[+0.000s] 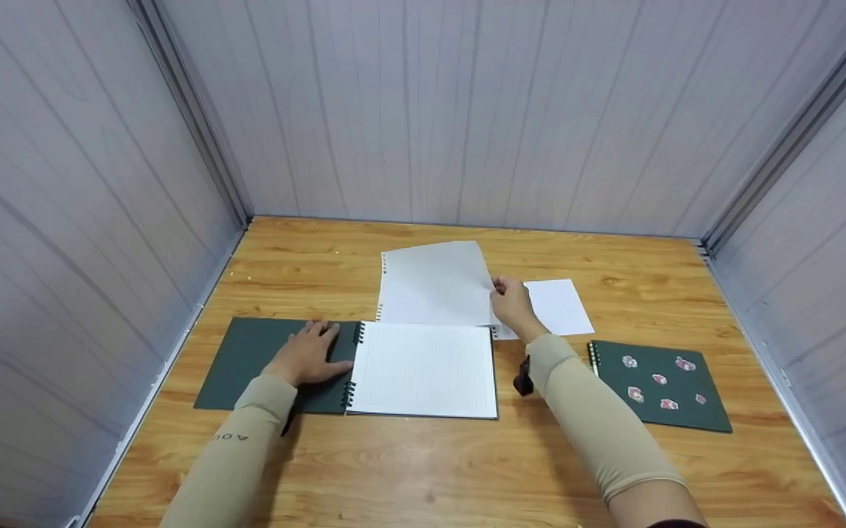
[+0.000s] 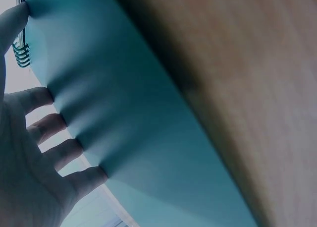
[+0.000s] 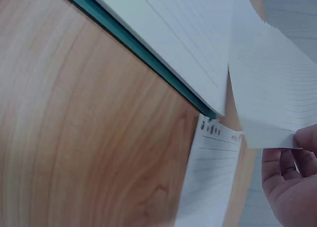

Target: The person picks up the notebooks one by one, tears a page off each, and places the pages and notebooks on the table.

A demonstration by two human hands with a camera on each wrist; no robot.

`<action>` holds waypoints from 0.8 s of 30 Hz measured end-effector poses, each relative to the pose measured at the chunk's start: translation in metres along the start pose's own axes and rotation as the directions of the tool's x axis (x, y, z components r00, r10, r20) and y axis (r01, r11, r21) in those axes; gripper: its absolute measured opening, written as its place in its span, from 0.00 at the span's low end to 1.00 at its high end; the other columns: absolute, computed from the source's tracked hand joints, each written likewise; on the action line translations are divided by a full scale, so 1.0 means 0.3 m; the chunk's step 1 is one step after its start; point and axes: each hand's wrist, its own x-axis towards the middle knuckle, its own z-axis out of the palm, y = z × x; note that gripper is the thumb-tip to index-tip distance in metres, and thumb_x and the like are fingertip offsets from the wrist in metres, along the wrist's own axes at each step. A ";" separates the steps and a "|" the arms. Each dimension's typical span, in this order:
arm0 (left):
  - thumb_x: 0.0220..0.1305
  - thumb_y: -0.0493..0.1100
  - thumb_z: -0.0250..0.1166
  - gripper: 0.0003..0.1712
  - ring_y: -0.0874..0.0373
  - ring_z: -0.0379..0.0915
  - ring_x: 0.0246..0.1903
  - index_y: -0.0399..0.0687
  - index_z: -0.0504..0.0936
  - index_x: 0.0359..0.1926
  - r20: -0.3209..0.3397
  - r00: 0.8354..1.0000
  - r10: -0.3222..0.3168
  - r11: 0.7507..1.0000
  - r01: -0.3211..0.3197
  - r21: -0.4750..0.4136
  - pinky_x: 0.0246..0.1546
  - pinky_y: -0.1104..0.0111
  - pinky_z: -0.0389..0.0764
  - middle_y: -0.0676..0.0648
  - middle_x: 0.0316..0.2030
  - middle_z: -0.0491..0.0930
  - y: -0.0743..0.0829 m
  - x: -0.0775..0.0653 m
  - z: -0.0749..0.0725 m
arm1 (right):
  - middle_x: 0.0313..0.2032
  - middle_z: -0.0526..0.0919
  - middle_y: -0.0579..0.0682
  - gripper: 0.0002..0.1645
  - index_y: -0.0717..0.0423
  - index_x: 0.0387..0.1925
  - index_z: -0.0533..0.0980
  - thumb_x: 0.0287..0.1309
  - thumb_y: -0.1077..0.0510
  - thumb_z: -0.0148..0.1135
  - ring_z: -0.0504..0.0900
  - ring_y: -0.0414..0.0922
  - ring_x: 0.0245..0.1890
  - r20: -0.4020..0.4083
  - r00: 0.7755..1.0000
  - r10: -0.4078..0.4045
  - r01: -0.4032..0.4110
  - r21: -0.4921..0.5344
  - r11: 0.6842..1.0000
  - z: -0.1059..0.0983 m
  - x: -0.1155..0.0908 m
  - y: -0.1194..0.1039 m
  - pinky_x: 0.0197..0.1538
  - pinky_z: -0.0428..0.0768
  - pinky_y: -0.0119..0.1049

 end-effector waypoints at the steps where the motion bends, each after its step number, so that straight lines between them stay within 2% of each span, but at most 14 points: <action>1: 0.75 0.66 0.65 0.52 0.26 0.47 0.83 0.35 0.62 0.83 0.001 1.000 -0.001 1.000 0.001 -0.002 0.78 0.27 0.56 0.27 0.83 0.55 0.000 0.000 0.001 | 0.54 0.85 0.70 0.20 0.75 0.58 0.80 0.73 0.71 0.50 0.82 0.57 0.55 0.002 1.000 0.004 -0.004 0.006 1.000 0.008 0.002 0.005 0.64 0.81 0.50; 7: 0.75 0.66 0.65 0.52 0.26 0.48 0.83 0.35 0.62 0.83 0.006 1.000 0.004 1.000 -0.003 -0.017 0.78 0.27 0.56 0.28 0.83 0.56 0.008 -0.007 0.003 | 0.63 0.82 0.72 0.24 0.76 0.65 0.76 0.76 0.71 0.44 0.79 0.61 0.66 0.034 0.999 0.034 -0.035 0.047 0.998 0.049 -0.003 0.023 0.73 0.77 0.53; 10: 0.75 0.65 0.65 0.52 0.26 0.49 0.83 0.35 0.63 0.83 0.007 1.000 0.007 1.000 -0.007 -0.017 0.78 0.28 0.57 0.28 0.83 0.57 0.015 -0.003 0.001 | 0.64 0.81 0.72 0.25 0.76 0.67 0.75 0.76 0.70 0.44 0.79 0.62 0.68 0.042 0.999 0.030 -0.032 0.044 0.998 0.065 -0.010 0.024 0.74 0.76 0.54; 14: 0.75 0.65 0.65 0.51 0.26 0.48 0.83 0.35 0.63 0.83 0.006 1.000 0.016 1.000 -0.016 -0.014 0.78 0.28 0.57 0.29 0.83 0.57 0.024 0.005 0.001 | 0.61 0.83 0.72 0.25 0.76 0.67 0.75 0.77 0.70 0.45 0.81 0.62 0.65 0.047 0.999 0.007 -0.009 0.034 0.999 0.075 -0.012 0.028 0.71 0.78 0.54; 17: 0.75 0.65 0.65 0.52 0.26 0.48 0.83 0.35 0.62 0.83 0.010 1.000 0.022 1.000 -0.022 -0.014 0.78 0.28 0.56 0.29 0.83 0.57 0.030 0.011 0.003 | 0.61 0.82 0.72 0.26 0.76 0.70 0.73 0.77 0.69 0.46 0.80 0.62 0.65 0.043 0.999 0.018 -0.020 0.046 0.999 0.065 -0.009 0.039 0.72 0.78 0.54; 20: 0.75 0.65 0.65 0.52 0.26 0.48 0.83 0.34 0.63 0.83 0.008 1.000 0.029 0.999 -0.029 -0.017 0.78 0.28 0.57 0.28 0.83 0.57 0.033 0.014 0.004 | 0.62 0.82 0.72 0.27 0.76 0.72 0.71 0.79 0.67 0.47 0.81 0.62 0.65 0.032 0.998 0.055 -0.057 0.051 0.997 0.040 -0.010 0.055 0.72 0.78 0.53; 24: 0.75 0.65 0.65 0.52 0.26 0.48 0.83 0.34 0.62 0.83 0.006 0.999 0.031 0.999 -0.031 -0.020 0.78 0.27 0.57 0.28 0.83 0.57 0.027 0.012 0.000 | 0.59 0.82 0.71 0.25 0.76 0.71 0.72 0.80 0.66 0.49 0.84 0.60 0.60 0.021 0.993 0.114 -0.115 0.056 0.992 0.000 -0.020 0.065 0.66 0.83 0.49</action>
